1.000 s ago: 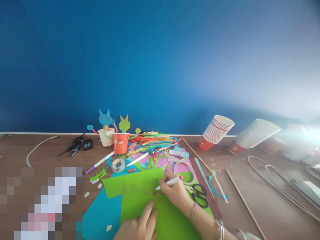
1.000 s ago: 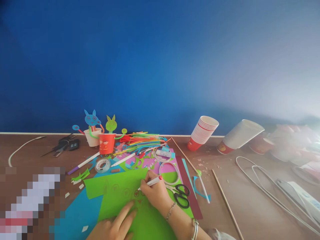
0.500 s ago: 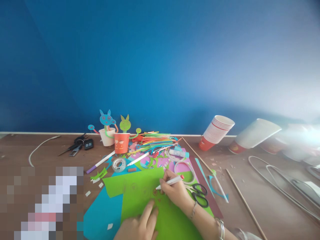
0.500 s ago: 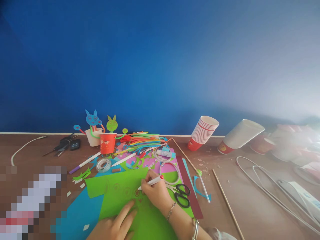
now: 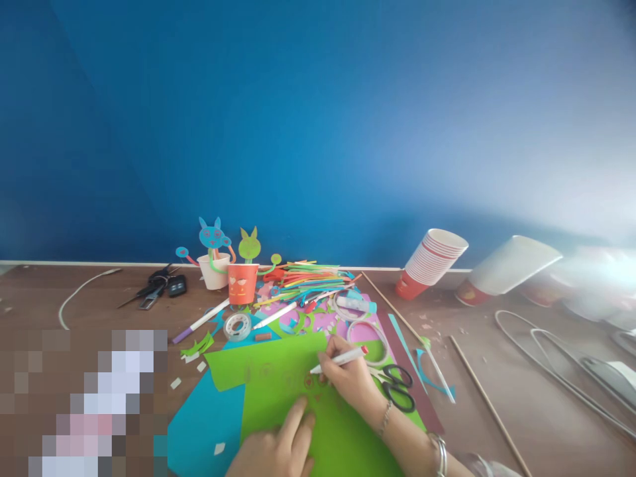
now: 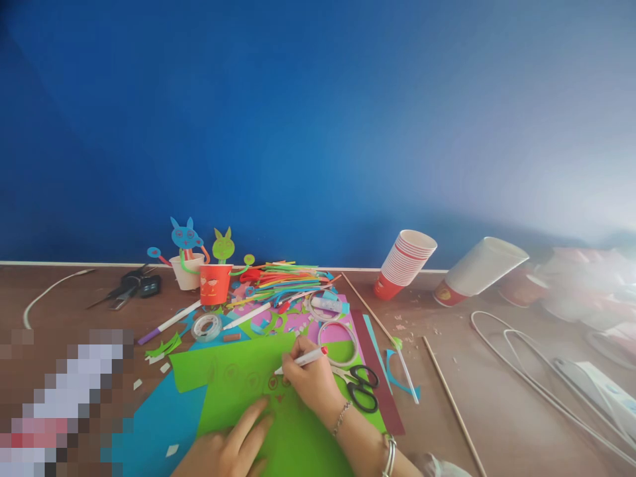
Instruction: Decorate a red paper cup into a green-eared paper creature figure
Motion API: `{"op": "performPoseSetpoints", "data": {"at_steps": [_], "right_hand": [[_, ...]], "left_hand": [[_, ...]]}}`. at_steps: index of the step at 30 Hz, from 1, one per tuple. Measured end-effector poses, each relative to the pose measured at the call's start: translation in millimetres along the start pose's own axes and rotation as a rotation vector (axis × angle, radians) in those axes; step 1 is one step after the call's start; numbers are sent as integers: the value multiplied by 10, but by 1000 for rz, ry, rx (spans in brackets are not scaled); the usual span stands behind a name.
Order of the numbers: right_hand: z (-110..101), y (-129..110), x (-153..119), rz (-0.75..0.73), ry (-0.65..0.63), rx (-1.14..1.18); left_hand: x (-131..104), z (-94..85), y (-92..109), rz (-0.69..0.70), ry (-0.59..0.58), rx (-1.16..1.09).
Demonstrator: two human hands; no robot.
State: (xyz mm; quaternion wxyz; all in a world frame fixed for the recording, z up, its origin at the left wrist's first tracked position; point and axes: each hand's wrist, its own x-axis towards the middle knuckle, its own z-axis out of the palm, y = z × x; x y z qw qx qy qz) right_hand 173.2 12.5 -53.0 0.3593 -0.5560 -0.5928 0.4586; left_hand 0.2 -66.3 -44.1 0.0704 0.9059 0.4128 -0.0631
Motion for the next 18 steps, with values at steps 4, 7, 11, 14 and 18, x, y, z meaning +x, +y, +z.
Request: {"op": "performPoseSetpoints", "data": {"at_steps": [4,7,11,14,18], "right_hand": [[-5,-15,-14,-28,-16,-94],[-7,-30,-25,-56,-14,-132],[-1,-37,-29,-79,-17,-143],[8,-38,-24,-72,-15,-111],[13,-37,-15,-36,-5,-11]], "left_hand": [[-1,-20,0,-5,-10,-4],[5,-25,0,-6,-18,-5],[11,-34,2,-6,-25,-10],[8,-40,7,-8,-18,-16],[-1,-32,13,-11,-20,-17]]}}
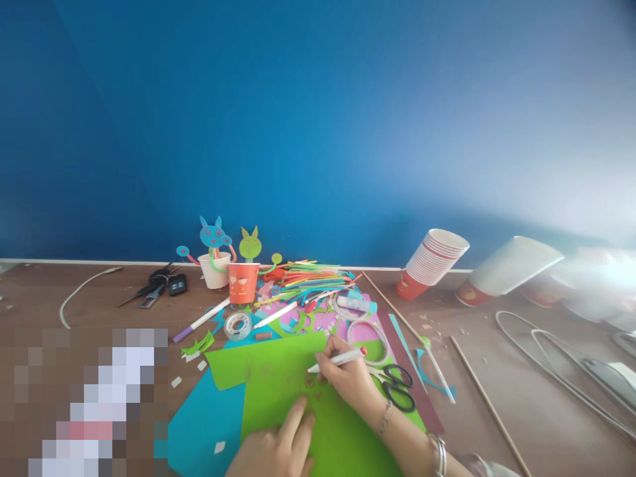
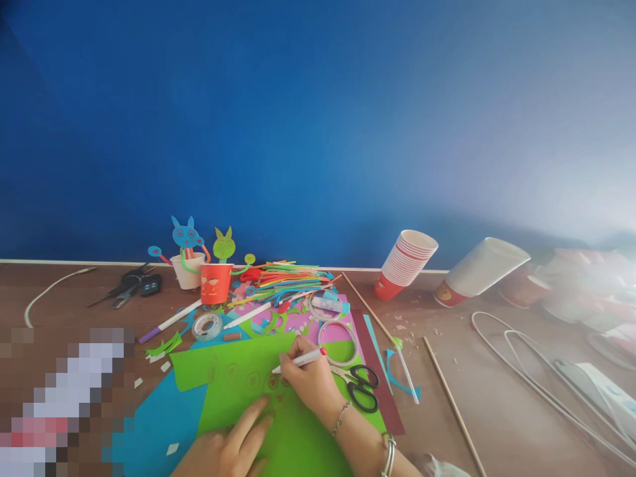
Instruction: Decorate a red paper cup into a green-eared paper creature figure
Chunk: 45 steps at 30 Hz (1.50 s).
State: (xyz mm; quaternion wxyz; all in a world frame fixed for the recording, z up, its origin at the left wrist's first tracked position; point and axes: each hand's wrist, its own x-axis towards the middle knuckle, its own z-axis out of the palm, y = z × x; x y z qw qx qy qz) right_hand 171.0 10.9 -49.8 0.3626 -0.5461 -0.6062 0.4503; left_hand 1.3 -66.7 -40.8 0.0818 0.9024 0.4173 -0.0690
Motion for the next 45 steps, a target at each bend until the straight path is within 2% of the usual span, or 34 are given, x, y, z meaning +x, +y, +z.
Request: {"op": "performPoseSetpoints", "data": {"at_steps": [13,18,21,24,30,34,45], "right_hand": [[-12,-10,-30,-26,-62,-104],[-16,-39,1,9,-17,100],[-63,-40,12,18,72,244],[-127,-35,-2,17,122,271],[-152,-47,-45,18,6,125],[-112,-24,-39,-9,17,31],[-85,30,-33,-26,27,-111]], "left_hand": [[-2,4,-8,11,3,1],[3,28,-8,8,18,-9],[-3,59,-7,-7,30,-1],[-14,102,-7,-13,49,11],[-39,195,-8,-15,95,34],[-63,203,-2,-42,105,42],[-32,143,-29,8,68,17]]}}
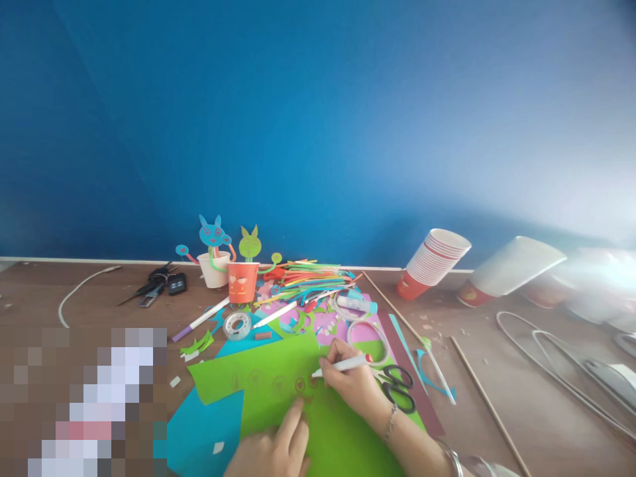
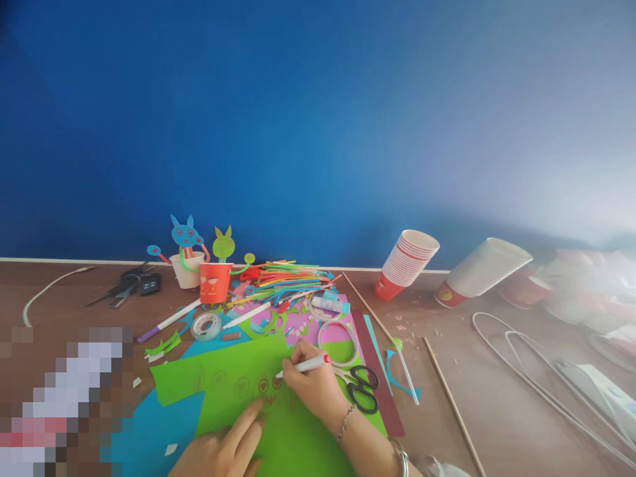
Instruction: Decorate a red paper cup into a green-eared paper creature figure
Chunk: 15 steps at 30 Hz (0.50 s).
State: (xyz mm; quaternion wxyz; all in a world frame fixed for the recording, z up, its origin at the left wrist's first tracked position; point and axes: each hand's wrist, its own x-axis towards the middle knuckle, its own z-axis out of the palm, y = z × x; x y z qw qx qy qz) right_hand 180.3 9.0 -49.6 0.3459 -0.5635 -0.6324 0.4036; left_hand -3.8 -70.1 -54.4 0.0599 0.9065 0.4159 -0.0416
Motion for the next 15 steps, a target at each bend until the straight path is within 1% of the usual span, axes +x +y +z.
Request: {"op": "performPoseSetpoints", "data": {"at_steps": [5,8,11,15], "right_hand": [[0,-10,-3,-9,-31,-41],[-2,-17,7,-11,-18,-52],[-4,-16,15,-15,11,-4],[-10,-15,9,-1,11,97]], "left_hand": [[4,-23,8,-11,-17,13],[-2,-48,18,-11,-30,24],[-2,-82,21,-23,-41,23],[10,-113,16,-19,-59,10]]}}
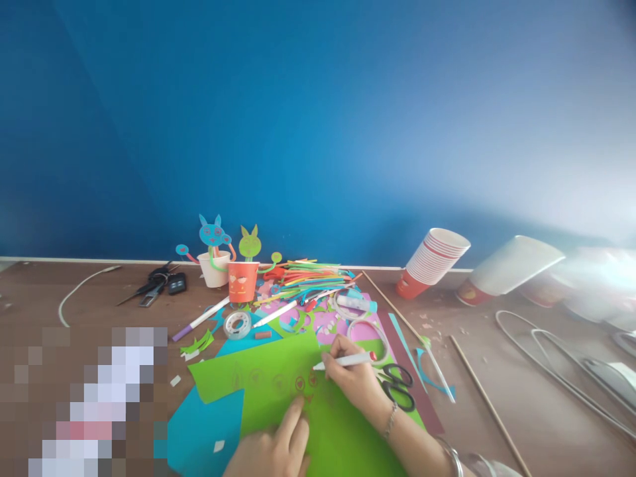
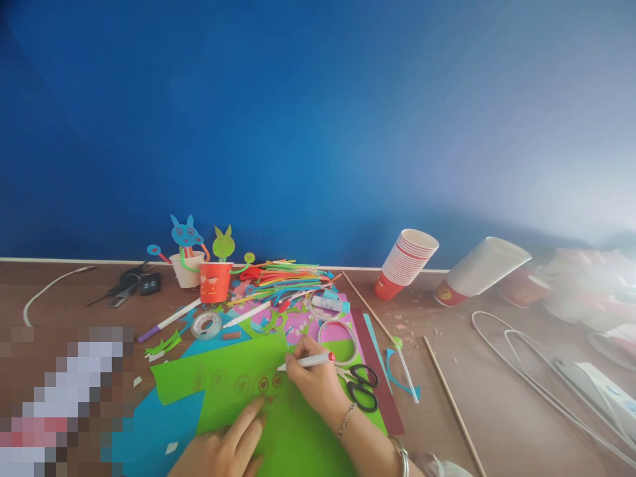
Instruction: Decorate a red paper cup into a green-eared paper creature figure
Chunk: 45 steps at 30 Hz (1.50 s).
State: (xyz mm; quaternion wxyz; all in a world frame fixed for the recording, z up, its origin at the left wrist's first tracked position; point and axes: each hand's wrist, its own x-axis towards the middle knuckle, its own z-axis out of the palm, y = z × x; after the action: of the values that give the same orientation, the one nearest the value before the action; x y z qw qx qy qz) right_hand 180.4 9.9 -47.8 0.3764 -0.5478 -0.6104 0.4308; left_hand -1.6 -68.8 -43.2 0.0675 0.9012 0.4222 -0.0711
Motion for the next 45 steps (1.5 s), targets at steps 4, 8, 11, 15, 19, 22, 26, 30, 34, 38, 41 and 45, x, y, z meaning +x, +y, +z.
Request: {"op": "performPoseSetpoints", "data": {"at_steps": [4,8,11,15,19,22,26,30,34,38,41,45], "right_hand": [[-2,-7,-6,13,-3,-20],[5,-6,0,-4,-11,-83],[8,2,3,-13,-16,-117],[3,-1,5,-24,9,-111],[-8,-13,2,-11,17,-56],[-12,-10,-3,-9,5,-59],[-10,-5,-2,-22,-3,-91],[-6,-11,-1,-27,8,-117],[-7,-18,-2,-11,51,-88],[-12,-24,-3,-12,29,-49],[-15,-25,-3,-28,11,-70],[-13,-17,-4,-47,19,-122]], "left_hand": [[-1,-9,1,3,-6,-13],[-7,-13,4,-3,-17,-10],[0,-14,1,0,-20,-11],[11,-19,-6,-6,-16,-10],[5,-16,-7,-6,-14,-15],[-2,0,-9,-7,-8,-17],[-4,27,-16,-3,-9,-27],[-2,30,-20,0,-9,-40],[-7,19,-13,-1,-12,-43],[-10,7,-16,-2,-10,-37],[-9,-4,-20,-3,-6,-26],[-12,-7,-14,-2,4,-12]]}}
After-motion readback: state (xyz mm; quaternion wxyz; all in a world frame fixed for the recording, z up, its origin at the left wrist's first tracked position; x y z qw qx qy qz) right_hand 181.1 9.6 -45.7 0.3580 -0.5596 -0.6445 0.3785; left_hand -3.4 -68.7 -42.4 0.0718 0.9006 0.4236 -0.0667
